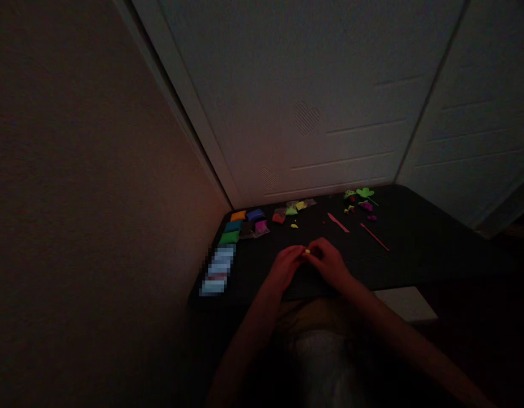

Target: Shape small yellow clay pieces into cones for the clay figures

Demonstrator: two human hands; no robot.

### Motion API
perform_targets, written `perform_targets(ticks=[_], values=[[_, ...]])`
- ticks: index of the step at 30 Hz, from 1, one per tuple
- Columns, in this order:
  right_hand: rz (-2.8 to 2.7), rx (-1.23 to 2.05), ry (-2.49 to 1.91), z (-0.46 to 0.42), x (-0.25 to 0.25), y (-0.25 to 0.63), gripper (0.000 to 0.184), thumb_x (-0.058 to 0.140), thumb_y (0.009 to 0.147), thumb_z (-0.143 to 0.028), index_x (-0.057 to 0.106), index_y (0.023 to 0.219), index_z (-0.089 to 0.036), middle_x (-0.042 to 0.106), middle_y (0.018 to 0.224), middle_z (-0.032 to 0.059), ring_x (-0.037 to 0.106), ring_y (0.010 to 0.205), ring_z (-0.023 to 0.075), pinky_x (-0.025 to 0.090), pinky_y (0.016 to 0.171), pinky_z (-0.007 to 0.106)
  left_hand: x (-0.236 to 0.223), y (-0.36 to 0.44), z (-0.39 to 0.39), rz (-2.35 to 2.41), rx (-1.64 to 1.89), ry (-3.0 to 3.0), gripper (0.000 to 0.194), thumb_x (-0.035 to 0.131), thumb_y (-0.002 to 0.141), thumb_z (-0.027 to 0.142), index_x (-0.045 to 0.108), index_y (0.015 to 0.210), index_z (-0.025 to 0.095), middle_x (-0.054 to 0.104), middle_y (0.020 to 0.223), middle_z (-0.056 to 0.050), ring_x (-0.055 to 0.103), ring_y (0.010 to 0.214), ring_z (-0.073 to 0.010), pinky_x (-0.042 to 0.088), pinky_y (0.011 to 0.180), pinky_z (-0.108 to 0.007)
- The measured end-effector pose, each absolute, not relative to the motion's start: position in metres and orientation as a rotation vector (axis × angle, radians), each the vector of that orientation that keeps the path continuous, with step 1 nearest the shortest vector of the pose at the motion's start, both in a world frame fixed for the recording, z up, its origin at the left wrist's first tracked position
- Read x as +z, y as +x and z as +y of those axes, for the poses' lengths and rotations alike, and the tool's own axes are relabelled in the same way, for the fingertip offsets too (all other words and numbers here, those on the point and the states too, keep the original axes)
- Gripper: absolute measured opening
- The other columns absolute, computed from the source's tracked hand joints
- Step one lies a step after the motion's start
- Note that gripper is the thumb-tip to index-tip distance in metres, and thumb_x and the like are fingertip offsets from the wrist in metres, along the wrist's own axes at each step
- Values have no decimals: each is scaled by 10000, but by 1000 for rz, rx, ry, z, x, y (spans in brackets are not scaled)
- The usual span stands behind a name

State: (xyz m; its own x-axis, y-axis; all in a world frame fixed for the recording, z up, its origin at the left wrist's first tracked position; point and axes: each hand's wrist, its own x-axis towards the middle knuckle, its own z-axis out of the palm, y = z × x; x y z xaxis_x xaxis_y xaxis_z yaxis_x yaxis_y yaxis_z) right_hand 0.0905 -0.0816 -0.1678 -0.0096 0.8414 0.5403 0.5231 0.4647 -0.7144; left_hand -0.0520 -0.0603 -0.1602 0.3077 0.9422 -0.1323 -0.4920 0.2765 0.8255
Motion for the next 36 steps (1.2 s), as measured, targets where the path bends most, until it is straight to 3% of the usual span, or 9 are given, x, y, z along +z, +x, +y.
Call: perform_targets(ticks=[7, 14, 18, 29, 36], values=[[-1729, 390, -1139, -83, -165, 91, 161, 517, 874, -271, 651, 952, -227, 638, 855, 42, 602, 814, 178, 483, 751, 321, -160, -52, -61, 721, 1095, 758, 195, 803, 598, 259, 705, 703, 127, 685, 751, -40, 615, 751, -138, 467, 786, -299], [-1694, 375, -1176, -83, -166, 91, 77, 602, 814, -271, 617, 848, -204, 601, 793, 32, 568, 732, 173, 476, 672, 308, -162, -51, -60, 746, 1085, 793, 200, 793, 608, 282, 703, 688, 123, 675, 746, -41, 606, 743, -134, 459, 777, -288], [-1712, 379, -1161, -82, -168, 92, 71, 573, 826, -228, 624, 871, -208, 616, 854, 44, 588, 813, 181, 485, 743, 329, -165, -51, -58, 784, 1047, 832, 200, 788, 608, 260, 718, 732, 119, 689, 746, -47, 607, 713, -140, 444, 733, -282], [-1772, 391, -1111, -83, -169, 90, 212, 563, 845, -217, 653, 1036, -224, 622, 913, 51, 606, 867, 176, 507, 796, 329, -166, -53, -59, 741, 1035, 906, 80, 630, 805, 199, 643, 821, 122, 664, 834, -17, 613, 797, -137, 489, 789, -337], [-1770, 383, -1111, -84, -168, 91, 184, 557, 848, -222, 654, 1004, -226, 621, 896, 45, 601, 848, 175, 501, 771, 317, -166, -52, -59, 727, 1048, 901, 136, 709, 727, 220, 676, 781, 100, 679, 825, -50, 616, 803, -138, 464, 821, -293]])
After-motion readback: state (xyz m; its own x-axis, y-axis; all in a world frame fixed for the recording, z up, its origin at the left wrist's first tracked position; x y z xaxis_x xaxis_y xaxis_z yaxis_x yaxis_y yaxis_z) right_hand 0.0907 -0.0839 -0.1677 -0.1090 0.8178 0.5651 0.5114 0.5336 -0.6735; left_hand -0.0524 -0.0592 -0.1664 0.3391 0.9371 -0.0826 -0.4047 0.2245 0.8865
